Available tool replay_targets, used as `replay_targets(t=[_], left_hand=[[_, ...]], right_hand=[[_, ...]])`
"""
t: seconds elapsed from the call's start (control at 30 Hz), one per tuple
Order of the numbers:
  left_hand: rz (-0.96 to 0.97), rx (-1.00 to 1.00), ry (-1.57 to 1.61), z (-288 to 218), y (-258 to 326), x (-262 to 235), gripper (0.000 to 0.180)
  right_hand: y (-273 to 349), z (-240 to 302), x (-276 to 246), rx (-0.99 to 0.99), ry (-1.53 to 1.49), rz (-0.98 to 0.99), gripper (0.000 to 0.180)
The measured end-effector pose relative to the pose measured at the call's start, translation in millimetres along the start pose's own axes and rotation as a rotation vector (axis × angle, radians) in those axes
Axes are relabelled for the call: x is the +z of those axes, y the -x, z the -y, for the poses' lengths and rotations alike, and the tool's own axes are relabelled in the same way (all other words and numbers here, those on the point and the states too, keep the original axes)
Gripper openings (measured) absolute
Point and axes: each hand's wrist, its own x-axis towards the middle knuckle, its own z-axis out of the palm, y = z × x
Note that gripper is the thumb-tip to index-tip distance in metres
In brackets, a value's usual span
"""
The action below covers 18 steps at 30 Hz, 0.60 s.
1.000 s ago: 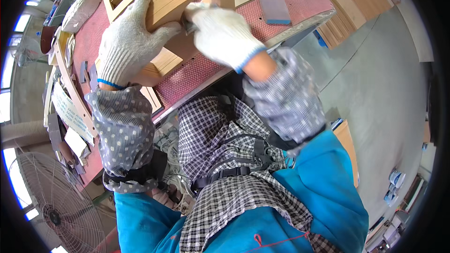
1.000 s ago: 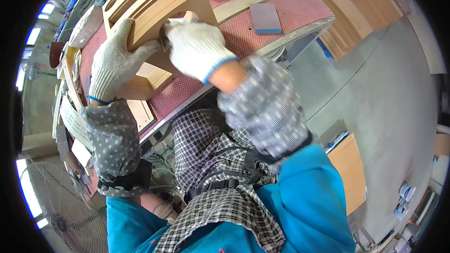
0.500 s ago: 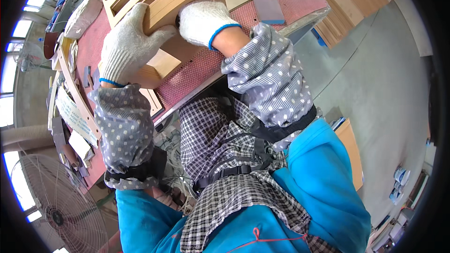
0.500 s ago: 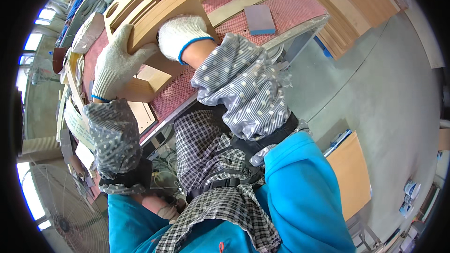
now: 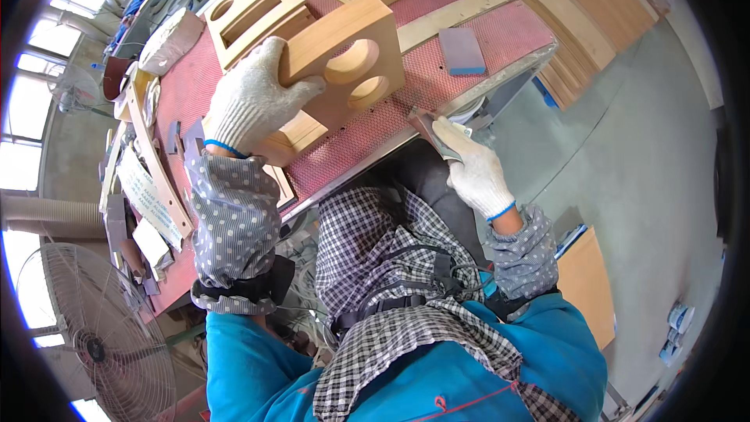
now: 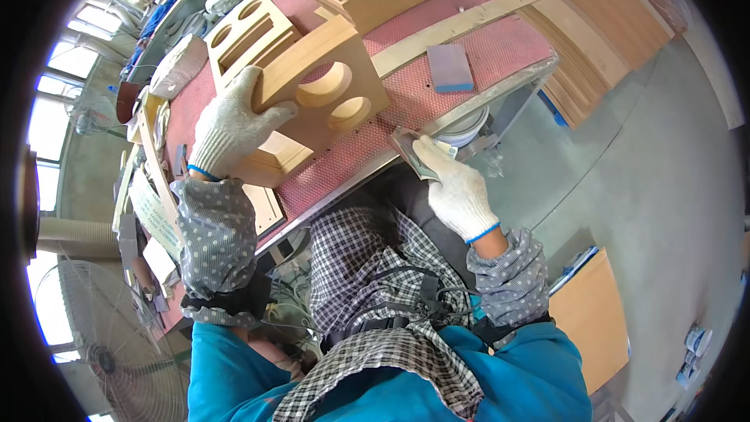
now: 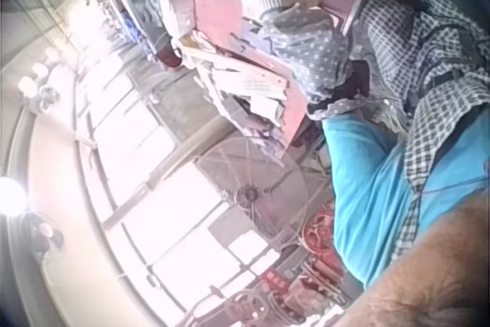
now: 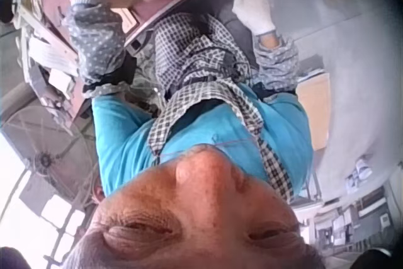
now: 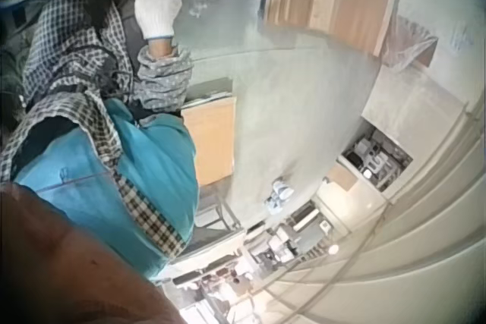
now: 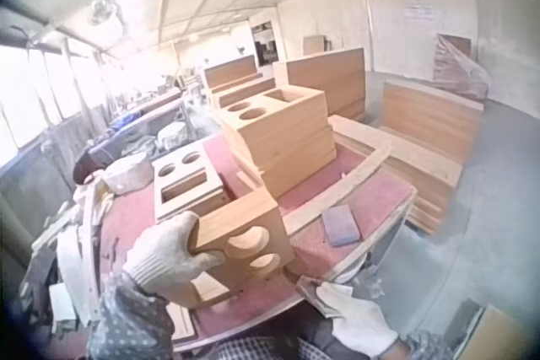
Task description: Sanding the edges and interior cutouts of a wooden furniture component using sandpaper and a sanding block.
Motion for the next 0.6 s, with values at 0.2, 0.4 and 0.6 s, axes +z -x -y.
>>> replay_targets(t=[0.2, 0.4, 0.6], left_hand=[[0.008, 0.045, -0.198, -19, -12, -12, 0.063], [0.046, 0.019, -0.103, -49, -42, 7, 0.069], [-0.073, 0.028, -0.013, -37, -38, -3, 0.051]], right_hand=[[-7, -3, 14, -0.111, -0.025, -0.107, 0.068], [-20, -7, 29, -0.112, 0.242, -0.123, 0.058], [-20, -2, 36, -0.081, 0.366, -0.112, 0.055]])
